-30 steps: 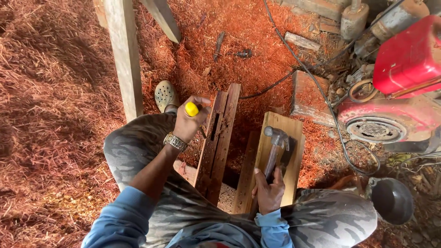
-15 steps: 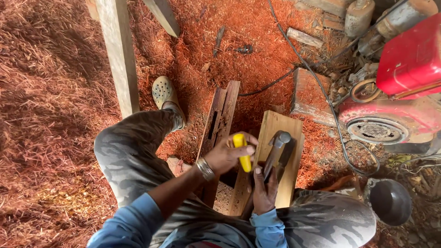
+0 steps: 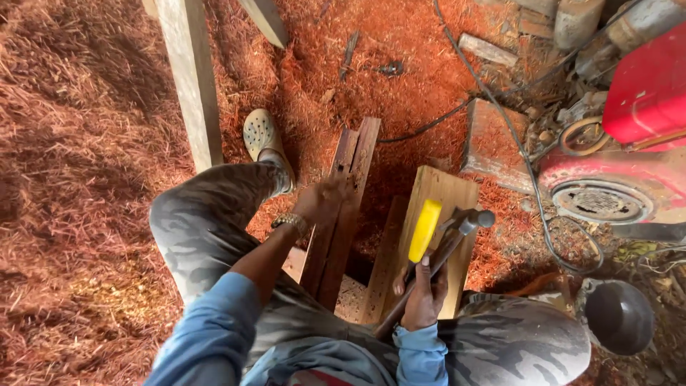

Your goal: Hammering a wooden dowel into a pre-drilled hole in a wooden board.

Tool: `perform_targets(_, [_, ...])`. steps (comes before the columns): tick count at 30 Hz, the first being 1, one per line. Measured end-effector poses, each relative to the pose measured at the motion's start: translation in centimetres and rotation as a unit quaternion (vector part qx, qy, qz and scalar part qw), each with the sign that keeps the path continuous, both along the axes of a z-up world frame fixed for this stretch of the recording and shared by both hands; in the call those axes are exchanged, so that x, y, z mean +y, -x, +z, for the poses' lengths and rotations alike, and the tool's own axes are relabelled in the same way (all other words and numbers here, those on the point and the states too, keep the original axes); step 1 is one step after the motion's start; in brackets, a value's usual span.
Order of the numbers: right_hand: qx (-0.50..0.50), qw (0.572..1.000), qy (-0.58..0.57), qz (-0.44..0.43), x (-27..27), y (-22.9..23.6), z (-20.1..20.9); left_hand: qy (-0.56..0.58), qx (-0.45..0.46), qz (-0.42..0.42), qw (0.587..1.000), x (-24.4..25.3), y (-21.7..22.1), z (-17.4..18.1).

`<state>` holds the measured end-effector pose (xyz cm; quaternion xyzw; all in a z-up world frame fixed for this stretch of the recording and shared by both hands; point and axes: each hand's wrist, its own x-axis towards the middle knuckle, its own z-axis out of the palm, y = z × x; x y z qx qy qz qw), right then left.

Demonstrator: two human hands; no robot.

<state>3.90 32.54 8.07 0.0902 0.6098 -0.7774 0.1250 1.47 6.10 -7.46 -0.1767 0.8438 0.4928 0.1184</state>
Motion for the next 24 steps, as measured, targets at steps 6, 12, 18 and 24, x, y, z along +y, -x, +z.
perform_targets(6, [0.02,1.0,-0.008,0.006,0.2,0.4,-0.9,0.287,0.003,-0.034,0.957,1.5,0.4,7.1])
perform_targets(12, [-0.019,1.0,-0.024,-0.002,-0.6,0.7,-0.9,0.404,0.274,-0.417,0.767,3.5,-1.8,-3.7])
perform_targets(18, [-0.028,0.999,-0.036,-0.018,0.2,0.6,-1.1,0.585,0.192,0.052,0.786,-7.1,4.2,-6.6])
perform_targets(24, [-0.083,0.994,-0.034,-0.055,-0.5,1.2,-0.9,0.31,-0.025,0.113,0.944,-7.2,3.9,-1.0])
